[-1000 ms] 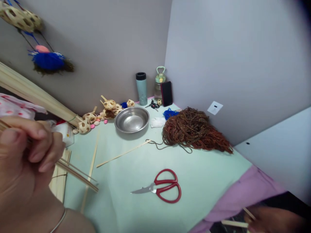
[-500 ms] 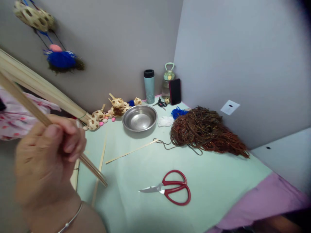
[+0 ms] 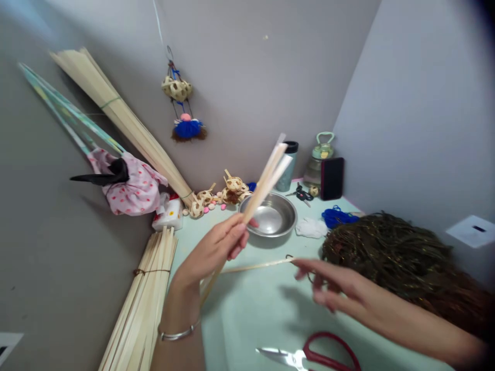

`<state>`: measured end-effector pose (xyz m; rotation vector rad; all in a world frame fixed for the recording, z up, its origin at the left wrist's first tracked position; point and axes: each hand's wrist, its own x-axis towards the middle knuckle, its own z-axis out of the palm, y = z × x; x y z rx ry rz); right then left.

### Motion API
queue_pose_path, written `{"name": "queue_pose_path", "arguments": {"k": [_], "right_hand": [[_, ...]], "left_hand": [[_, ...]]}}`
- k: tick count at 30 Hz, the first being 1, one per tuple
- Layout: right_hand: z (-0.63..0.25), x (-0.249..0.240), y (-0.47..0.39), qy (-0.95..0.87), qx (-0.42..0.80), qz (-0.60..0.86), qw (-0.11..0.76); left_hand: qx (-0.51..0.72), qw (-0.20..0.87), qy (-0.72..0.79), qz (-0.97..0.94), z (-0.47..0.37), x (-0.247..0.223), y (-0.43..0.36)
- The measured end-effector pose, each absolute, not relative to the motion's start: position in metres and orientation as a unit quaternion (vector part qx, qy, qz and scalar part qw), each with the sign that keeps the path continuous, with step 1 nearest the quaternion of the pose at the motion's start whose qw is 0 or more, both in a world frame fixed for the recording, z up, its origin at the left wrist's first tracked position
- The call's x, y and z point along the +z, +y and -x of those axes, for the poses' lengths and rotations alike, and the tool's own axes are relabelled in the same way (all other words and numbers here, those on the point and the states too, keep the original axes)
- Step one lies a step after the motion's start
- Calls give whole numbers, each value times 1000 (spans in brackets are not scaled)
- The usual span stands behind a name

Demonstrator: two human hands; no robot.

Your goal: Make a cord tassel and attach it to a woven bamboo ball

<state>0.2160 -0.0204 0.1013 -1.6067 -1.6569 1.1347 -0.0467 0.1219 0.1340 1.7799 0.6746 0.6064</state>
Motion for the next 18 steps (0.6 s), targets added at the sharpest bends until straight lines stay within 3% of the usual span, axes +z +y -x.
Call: {"name": "queue_pose_path", "arguments": {"k": [5,11,13,16,18], "right_hand": [[-168,125,73,-537,518,464,478],[-194,128,120,-391,461,434,668],[-209,126,129,-322,464,413,715],[-217,117,136,-262,530,401,700],[-213,107,138,-268,577,402,659]], "left_hand": [[177,500,228,-817,26,131,114],[508,303,377,-713,34,137,118],[482,387,346,-706,42,140,120],[299,551,286,-724,47,130,131],[334,591,291,-674,43,115,143]]}}
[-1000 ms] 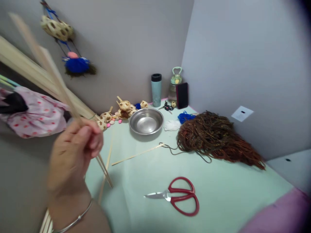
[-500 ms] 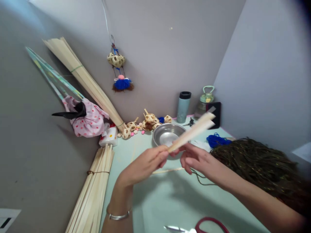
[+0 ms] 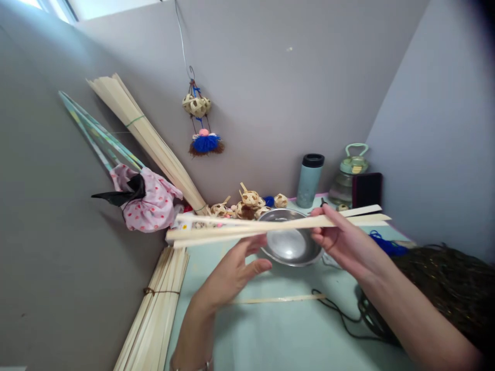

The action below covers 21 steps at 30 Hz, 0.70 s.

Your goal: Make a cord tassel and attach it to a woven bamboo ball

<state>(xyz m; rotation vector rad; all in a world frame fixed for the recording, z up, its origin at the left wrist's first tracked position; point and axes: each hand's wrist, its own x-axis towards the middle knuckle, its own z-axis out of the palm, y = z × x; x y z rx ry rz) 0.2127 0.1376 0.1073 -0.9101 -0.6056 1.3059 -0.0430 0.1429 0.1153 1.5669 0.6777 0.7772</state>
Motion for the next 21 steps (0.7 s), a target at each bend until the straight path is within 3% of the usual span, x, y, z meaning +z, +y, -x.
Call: {"name": "queue_pose_path", "arguments": {"k": [3,7,15,21], "right_hand": [[-204,95,140,-294,603,398,626],[-213,87,150,-274,557,443,647],[-269,87,162,-253,369,503,740],[-265,106,150,-325,327,495,737]], "left_hand": [[469,651,223,-554,36,97,159],[612,626,239,-421,38,89,174],[577,570,359,-462,41,58,193],[465,419,465,-627,33,49,189]]}}
